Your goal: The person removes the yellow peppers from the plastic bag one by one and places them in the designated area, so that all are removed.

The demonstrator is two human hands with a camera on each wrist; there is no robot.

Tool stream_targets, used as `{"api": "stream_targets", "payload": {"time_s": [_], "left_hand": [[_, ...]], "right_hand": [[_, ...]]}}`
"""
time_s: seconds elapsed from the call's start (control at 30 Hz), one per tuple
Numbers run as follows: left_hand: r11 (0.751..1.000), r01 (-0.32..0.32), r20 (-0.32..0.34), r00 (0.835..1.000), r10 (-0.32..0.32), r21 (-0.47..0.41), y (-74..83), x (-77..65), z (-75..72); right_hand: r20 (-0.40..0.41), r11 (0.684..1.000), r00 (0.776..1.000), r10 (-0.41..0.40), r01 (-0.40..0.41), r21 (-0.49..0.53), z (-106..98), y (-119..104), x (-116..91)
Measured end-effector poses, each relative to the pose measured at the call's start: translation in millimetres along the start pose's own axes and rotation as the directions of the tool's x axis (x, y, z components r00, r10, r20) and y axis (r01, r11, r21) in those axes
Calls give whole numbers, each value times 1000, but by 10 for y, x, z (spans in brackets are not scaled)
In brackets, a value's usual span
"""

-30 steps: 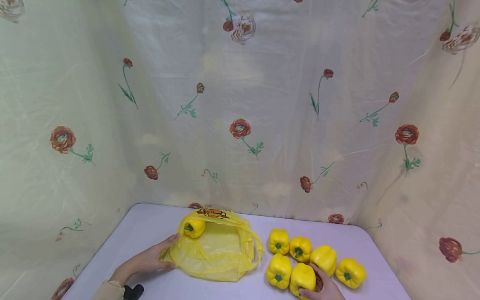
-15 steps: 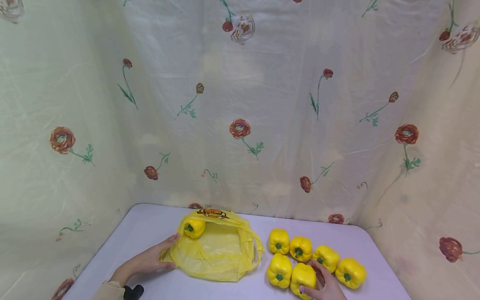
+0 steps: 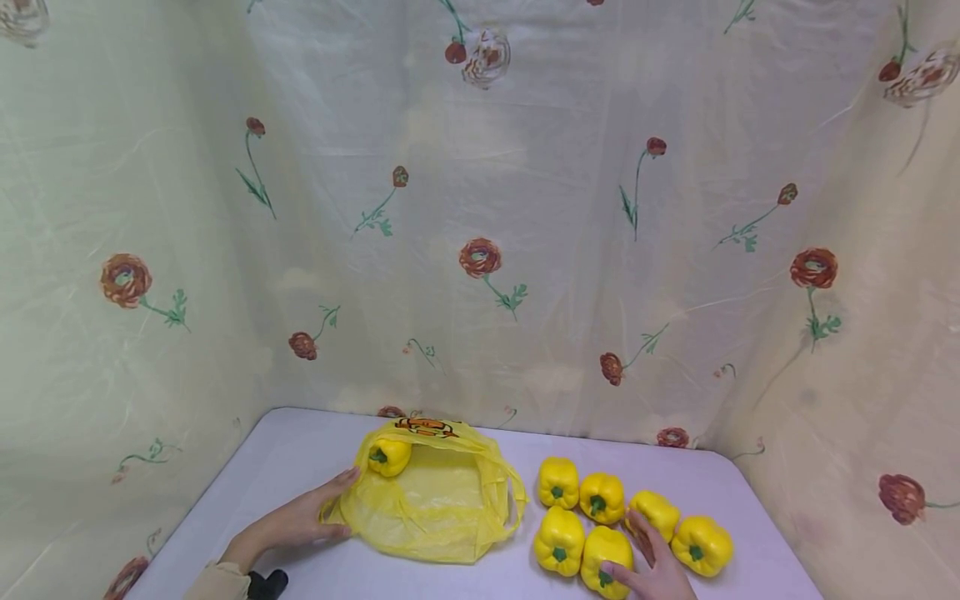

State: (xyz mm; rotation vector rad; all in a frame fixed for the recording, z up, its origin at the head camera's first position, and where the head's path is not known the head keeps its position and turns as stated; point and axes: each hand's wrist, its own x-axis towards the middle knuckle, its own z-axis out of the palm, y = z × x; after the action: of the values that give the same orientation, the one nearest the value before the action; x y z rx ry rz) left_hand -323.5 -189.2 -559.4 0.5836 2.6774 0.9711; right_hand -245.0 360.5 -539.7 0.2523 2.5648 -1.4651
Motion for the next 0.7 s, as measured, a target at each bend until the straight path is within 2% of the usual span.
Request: {"api": "stream_targets", "payload": {"time_s": [0.33,0.7], "left_hand": [[1000,-5,7,1000,5,-4,38,-10,-20],[1000,-8,5,1000,8,25,37,-38,-22]], "right_hand": [[-1,999,1000,-7,7,-40,-20,-61,-4],[-16,998,998,-54,54,-37,15,-194,10]]}}
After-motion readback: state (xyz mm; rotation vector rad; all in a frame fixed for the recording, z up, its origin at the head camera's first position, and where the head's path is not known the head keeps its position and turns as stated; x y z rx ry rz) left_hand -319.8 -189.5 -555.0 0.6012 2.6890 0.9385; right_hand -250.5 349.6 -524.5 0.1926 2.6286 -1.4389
